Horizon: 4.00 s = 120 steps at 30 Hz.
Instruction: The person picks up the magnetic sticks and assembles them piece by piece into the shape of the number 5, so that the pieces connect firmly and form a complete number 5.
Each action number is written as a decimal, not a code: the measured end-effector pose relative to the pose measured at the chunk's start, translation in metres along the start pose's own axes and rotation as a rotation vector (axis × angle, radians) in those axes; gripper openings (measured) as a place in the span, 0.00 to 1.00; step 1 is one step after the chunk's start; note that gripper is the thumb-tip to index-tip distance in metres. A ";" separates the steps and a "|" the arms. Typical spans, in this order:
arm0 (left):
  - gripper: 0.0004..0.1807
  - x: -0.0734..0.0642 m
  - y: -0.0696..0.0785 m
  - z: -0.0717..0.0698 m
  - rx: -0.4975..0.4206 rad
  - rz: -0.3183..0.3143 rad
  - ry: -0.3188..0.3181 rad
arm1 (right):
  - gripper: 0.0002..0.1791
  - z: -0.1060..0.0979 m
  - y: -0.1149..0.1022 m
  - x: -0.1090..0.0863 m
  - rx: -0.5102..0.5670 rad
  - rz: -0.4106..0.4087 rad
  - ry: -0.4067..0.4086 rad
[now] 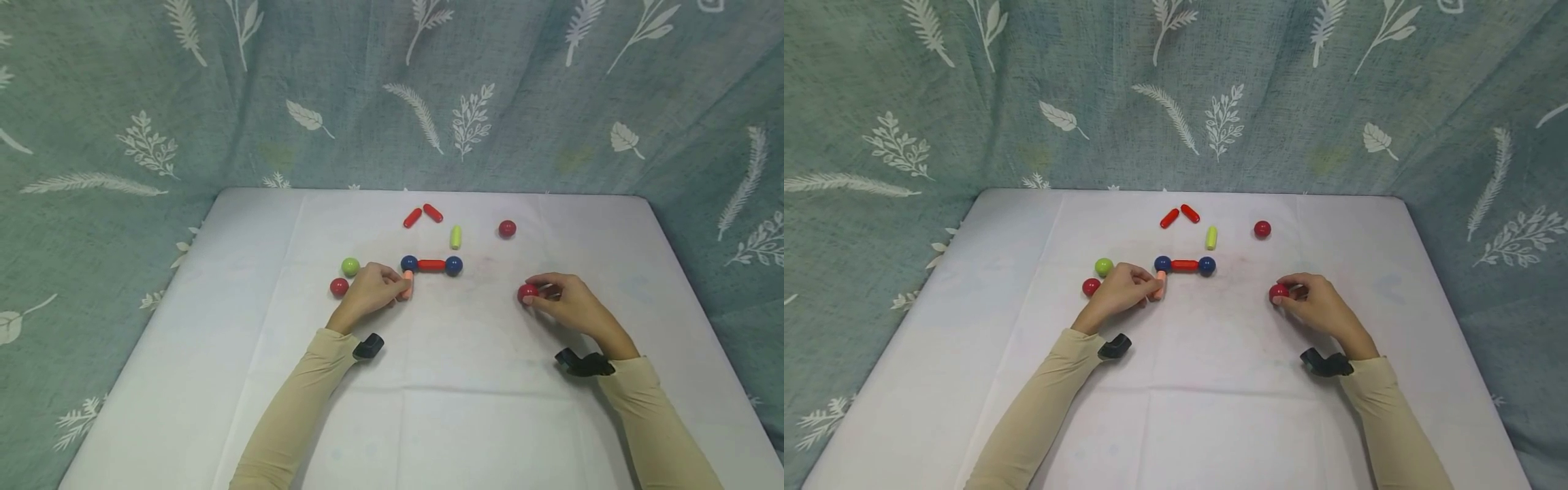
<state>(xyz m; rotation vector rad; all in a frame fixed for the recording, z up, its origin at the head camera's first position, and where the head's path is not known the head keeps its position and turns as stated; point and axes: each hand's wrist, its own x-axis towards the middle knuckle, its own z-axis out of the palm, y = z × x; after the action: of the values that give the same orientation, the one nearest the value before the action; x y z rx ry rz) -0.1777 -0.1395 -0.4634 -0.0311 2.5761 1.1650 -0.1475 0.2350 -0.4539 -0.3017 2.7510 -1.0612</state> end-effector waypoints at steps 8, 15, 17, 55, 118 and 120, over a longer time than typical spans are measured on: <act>0.14 0.000 -0.001 0.000 -0.004 0.006 -0.005 | 0.22 0.003 -0.011 0.004 0.031 -0.022 -0.003; 0.14 0.000 0.000 0.000 -0.011 0.007 -0.001 | 0.22 0.008 -0.031 0.009 0.092 -0.022 -0.005; 0.14 0.001 -0.001 0.001 -0.013 0.006 0.001 | 0.22 0.010 -0.036 0.011 0.112 -0.035 -0.009; 0.14 0.000 0.000 0.001 -0.013 -0.012 0.004 | 0.19 0.052 -0.101 0.035 0.292 -0.117 -0.104; 0.14 0.001 0.000 0.000 -0.041 0.055 -0.008 | 0.17 0.123 -0.118 0.047 0.304 -0.109 -0.161; 0.14 0.001 0.000 0.000 -0.039 0.049 -0.011 | 0.17 0.125 -0.118 0.047 0.305 -0.100 -0.158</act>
<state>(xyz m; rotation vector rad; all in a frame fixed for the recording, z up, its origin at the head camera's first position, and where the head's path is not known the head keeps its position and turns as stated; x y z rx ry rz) -0.1786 -0.1394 -0.4642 0.0299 2.5577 1.2295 -0.1490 0.0578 -0.4695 -0.4579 2.4137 -1.3954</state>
